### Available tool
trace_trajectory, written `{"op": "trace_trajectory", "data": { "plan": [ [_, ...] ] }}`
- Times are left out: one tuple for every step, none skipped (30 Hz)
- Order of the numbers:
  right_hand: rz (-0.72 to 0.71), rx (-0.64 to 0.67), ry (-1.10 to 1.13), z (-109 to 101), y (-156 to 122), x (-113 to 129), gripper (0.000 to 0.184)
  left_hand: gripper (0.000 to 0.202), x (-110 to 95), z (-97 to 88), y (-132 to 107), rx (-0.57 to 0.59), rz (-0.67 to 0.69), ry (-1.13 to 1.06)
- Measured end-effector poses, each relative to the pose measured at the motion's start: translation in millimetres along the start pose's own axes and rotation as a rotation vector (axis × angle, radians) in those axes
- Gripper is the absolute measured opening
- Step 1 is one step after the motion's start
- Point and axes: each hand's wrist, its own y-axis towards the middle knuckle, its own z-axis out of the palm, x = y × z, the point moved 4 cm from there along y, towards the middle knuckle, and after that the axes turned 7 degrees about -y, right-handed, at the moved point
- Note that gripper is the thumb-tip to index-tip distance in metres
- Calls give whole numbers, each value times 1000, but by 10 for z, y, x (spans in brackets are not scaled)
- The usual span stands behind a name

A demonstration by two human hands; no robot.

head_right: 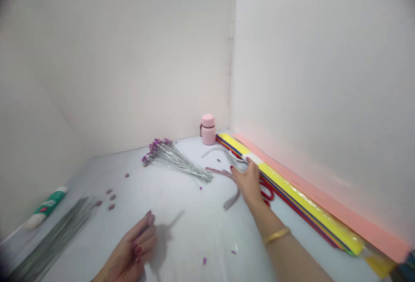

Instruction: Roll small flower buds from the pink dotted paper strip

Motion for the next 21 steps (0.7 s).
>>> {"op": "trace_trajectory", "data": {
  "plan": [
    [-88,-12,-22,45,-89,77,59,25,8,6,-4,-13,19,47],
    [-178,0,-39,106,-203,166,55,27,22,11,-4,-25,24,111],
    [-266,39,-54,183,-339,259,47,28,32,13,-3,-37,40,174],
    [-348,100,-69,272,-491,350,39,30,45,14,-1,-44,52,236],
    [-466,194,-98,374,-658,446,35,32,57,14,2,-47,66,298],
    [-744,318,-220,496,-868,571,34,32,69,15,4,-45,81,357],
    [-986,409,-333,600,-1069,648,33,33,84,18,6,-35,92,414],
    [-1149,447,-413,673,-1224,684,28,33,100,23,8,-22,98,468],
    [-1259,467,-457,724,-1334,698,22,33,116,28,9,-10,99,521],
    [-1318,484,-501,762,-1400,690,18,33,132,34,10,-2,96,573],
    [-1339,490,-541,786,-1427,671,18,33,143,40,9,-2,97,624],
    [-1331,492,-581,799,-1426,646,19,31,145,46,7,-16,113,682],
    [-1300,500,-621,806,-1405,616,21,28,139,53,1,-36,143,753],
    [-1258,508,-652,806,-1375,587,21,24,126,67,-10,-55,188,836],
    [-1212,517,-672,802,-1344,561,22,22,107,86,-28,-68,248,936],
    [-1169,529,-679,796,-1317,538,22,22,88,110,-52,-75,315,1046],
    [-1132,543,-674,790,-1298,519,23,23,71,137,-81,-75,381,1160],
    [-1100,555,-662,784,-1284,502,25,24,57,161,-111,-71,438,1269],
    [-1070,565,-646,780,-1275,485,26,25,45,181,-140,-69,488,1364],
    [-1037,574,-628,776,-1267,468,27,27,33,193,-165,-73,528,1445],
    [-994,587,-606,775,-1258,449,27,28,23,197,-182,-81,553,1510]
  ]
}}
